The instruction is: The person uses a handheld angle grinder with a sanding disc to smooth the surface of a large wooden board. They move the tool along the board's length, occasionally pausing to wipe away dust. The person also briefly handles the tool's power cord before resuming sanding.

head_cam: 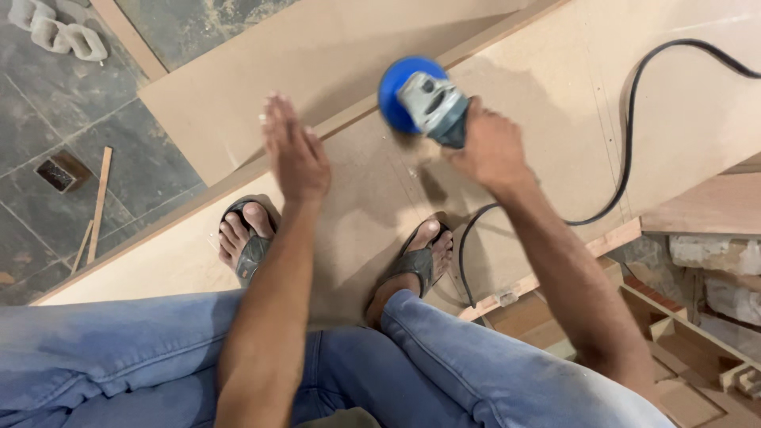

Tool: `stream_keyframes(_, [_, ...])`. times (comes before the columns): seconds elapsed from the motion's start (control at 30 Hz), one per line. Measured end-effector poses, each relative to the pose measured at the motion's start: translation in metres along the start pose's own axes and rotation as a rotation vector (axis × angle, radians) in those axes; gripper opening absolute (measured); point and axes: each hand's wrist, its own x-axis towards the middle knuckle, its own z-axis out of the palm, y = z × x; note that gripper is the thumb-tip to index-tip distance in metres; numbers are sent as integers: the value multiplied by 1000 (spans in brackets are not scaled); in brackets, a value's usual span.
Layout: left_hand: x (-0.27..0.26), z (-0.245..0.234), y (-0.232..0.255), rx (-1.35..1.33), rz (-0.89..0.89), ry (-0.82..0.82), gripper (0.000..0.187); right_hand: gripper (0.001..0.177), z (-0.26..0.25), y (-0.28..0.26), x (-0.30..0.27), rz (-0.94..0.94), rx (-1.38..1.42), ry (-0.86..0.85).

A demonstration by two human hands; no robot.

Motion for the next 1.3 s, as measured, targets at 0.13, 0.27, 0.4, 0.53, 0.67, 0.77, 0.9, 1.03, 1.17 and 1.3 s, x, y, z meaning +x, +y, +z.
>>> stream_keyframes(0.13, [-15,15,35,101,332,-147,65,77,-7,52,14,48,-41,146])
stream_keyframes(0.27, [-27,20,54,188,453,-307,68,72,-17,90,19,69,17,300])
stream_keyframes(0.4, [-21,8,29,173,345,-285,65,68,-14,87,10,6,147,328])
stream_keyframes(0.53, [-5,-6,0,147,215,-82,62,73,1,35,-5,-38,135,215])
stream_keyframes(0.67, [0,-19,-12,41,130,85,61,70,14,-24,-15,-83,186,-69])
stream_keyframes(0.77, [1,-21,-10,20,90,135,62,65,21,-47,-18,-210,120,-42])
stream_keyframes(0.9, [2,-16,-8,21,89,110,60,70,22,-38,-15,-139,83,-77])
stream_keyframes(1.03, [0,-1,6,108,224,39,61,71,20,14,-3,12,62,15])
stream_keyframes(1.17, [-4,19,35,150,447,-107,63,85,18,78,16,33,0,243])
stream_keyframes(1.3, [-16,33,66,168,552,-285,62,88,-1,126,31,84,-30,385])
